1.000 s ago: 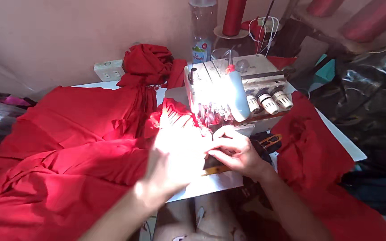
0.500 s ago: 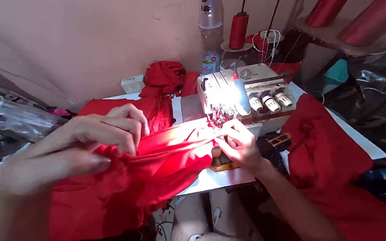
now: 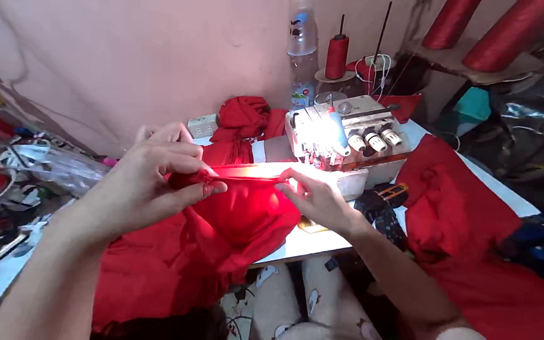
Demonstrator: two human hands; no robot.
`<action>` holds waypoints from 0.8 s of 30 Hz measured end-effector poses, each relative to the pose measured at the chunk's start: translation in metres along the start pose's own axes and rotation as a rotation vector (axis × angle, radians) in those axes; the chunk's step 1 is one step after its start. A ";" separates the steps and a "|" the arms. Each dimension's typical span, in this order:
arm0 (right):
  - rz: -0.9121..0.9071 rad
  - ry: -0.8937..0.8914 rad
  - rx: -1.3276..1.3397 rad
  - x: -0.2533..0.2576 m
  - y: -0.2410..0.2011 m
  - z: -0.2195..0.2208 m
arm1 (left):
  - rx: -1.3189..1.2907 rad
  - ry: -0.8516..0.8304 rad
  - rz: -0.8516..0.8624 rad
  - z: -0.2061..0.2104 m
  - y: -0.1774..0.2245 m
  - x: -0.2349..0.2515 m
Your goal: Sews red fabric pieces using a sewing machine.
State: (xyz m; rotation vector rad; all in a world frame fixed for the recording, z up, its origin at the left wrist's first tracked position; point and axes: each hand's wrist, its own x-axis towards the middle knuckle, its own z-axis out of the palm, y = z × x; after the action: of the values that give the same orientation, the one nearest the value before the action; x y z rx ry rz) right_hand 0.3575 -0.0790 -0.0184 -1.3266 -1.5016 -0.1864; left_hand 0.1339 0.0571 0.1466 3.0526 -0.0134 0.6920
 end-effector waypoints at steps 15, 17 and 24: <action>0.058 0.080 0.019 -0.001 0.013 0.001 | -0.206 0.030 -0.062 0.006 -0.018 0.008; 0.140 0.050 0.130 0.001 0.010 0.000 | -0.318 0.020 -0.037 0.008 -0.019 0.008; 0.066 -0.190 0.271 -0.045 0.023 -0.053 | -0.630 -0.173 0.220 0.041 0.031 0.030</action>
State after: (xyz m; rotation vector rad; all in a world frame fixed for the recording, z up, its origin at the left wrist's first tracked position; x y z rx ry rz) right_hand 0.3980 -0.1351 -0.0425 -1.1974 -1.5758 0.1853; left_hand 0.1784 0.0251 0.1232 2.5027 -0.4767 0.3339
